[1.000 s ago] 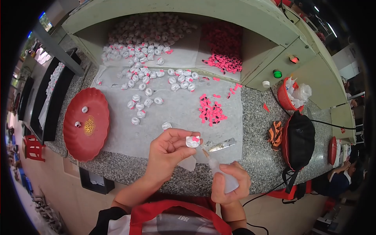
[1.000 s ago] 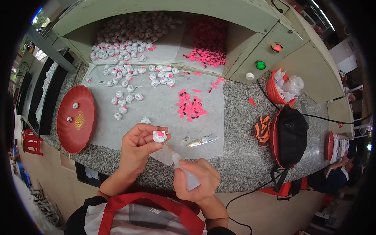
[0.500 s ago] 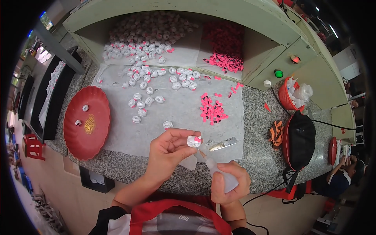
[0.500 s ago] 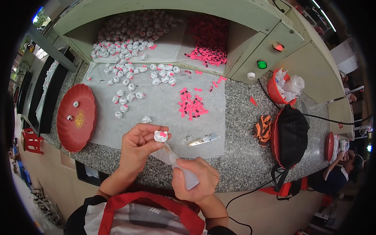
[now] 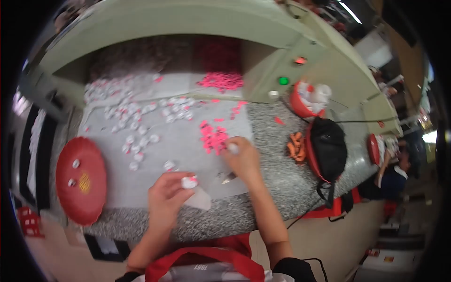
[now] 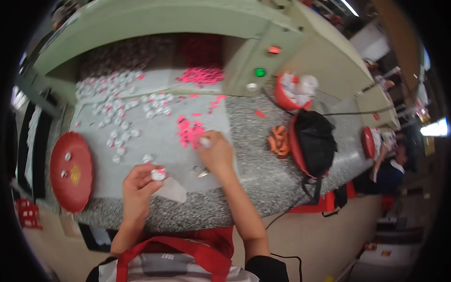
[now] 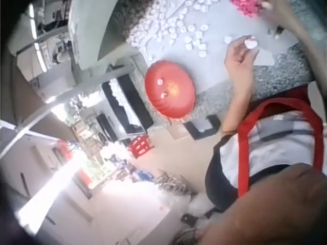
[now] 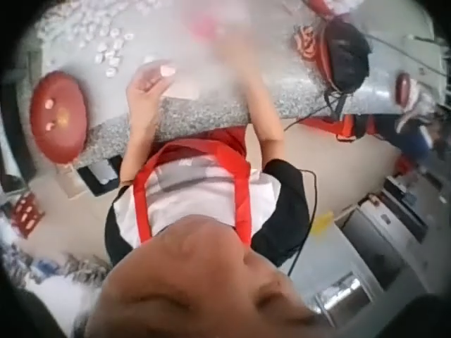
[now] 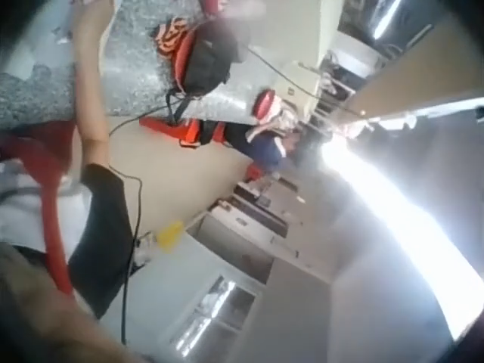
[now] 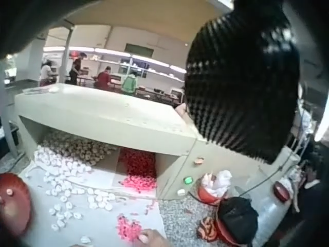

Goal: Assembling small toy parts by gluing pink bows onto white cat heads at a factory workstation.

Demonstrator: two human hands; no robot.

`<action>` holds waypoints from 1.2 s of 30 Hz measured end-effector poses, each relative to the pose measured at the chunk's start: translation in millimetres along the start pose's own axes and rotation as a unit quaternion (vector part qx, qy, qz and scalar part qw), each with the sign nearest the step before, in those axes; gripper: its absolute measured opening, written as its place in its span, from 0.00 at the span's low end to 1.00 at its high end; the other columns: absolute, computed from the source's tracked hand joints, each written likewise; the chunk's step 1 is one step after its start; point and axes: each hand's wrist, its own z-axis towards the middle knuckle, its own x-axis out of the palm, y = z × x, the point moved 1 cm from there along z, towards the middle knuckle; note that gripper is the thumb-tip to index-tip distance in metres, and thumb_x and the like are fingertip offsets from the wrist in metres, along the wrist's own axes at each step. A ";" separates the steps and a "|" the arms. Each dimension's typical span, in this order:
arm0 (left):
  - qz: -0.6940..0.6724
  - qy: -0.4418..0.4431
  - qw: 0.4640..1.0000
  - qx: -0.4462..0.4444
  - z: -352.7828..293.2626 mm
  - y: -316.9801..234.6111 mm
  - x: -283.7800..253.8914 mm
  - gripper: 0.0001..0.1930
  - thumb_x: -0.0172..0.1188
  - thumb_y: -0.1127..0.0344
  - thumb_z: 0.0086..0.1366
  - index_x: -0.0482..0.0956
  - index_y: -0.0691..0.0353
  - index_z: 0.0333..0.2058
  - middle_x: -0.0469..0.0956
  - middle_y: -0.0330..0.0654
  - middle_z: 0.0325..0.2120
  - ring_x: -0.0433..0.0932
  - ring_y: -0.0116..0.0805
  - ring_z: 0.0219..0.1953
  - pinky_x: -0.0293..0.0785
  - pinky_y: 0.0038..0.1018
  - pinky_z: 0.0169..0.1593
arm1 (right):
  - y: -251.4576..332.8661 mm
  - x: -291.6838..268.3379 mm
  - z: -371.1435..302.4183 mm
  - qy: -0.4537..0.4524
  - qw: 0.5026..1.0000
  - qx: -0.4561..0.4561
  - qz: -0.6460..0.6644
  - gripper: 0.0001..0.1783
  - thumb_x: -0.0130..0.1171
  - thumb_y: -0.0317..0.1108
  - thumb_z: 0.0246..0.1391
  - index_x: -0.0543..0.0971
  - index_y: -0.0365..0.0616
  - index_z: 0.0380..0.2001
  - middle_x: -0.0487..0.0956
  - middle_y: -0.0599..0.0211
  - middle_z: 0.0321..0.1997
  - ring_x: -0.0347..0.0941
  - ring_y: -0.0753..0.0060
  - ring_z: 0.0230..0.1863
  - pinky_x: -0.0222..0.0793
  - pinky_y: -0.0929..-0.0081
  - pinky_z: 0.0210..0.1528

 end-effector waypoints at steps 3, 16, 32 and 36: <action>0.036 -0.036 0.998 0.029 -6.5 1.9 -14.7 0.17 0.55 0.83 0.48 0.69 0.68 0.39 0.74 0.43 0.35 0.75 0.32 0.38 0.71 0.24 0.43 | 5.0 34.8 -2.5 0.057 0.996 -0.058 -0.026 0.09 0.58 0.32 0.36 0.77 0.47 0.27 0.74 0.60 0.30 0.72 0.57 0.32 0.69 0.65 0.34; 0.022 -0.063 0.998 0.002 0.6 21.1 -6.8 0.18 0.57 0.80 0.49 0.68 0.65 0.42 0.75 0.41 0.35 0.75 0.29 0.35 0.72 0.22 0.36 | 5.4 7.4 -27.9 0.034 0.989 -0.016 0.145 0.13 0.56 0.31 0.39 0.75 0.42 0.32 0.74 0.55 0.32 0.72 0.53 0.32 0.69 0.62 0.34; 0.027 -0.014 0.998 0.055 -2.7 6.7 -0.5 0.18 0.53 0.84 0.52 0.68 0.69 0.44 0.75 0.45 0.35 0.75 0.29 0.38 0.72 0.22 0.41 | 72.8 -37.2 -49.1 0.188 0.870 0.167 0.425 0.07 0.63 0.22 0.38 0.76 0.35 0.24 0.76 0.67 0.22 0.70 0.82 0.22 0.66 0.85 0.25; 0.040 0.010 0.993 0.112 -3.7 3.8 -3.2 0.17 0.52 0.85 0.52 0.70 0.69 0.43 0.72 0.45 0.39 0.74 0.30 0.41 0.72 0.22 0.44 | 86.5 -26.3 -51.3 0.215 0.883 0.114 0.402 0.07 0.63 0.20 0.37 0.75 0.35 0.23 0.76 0.67 0.22 0.69 0.83 0.22 0.66 0.86 0.25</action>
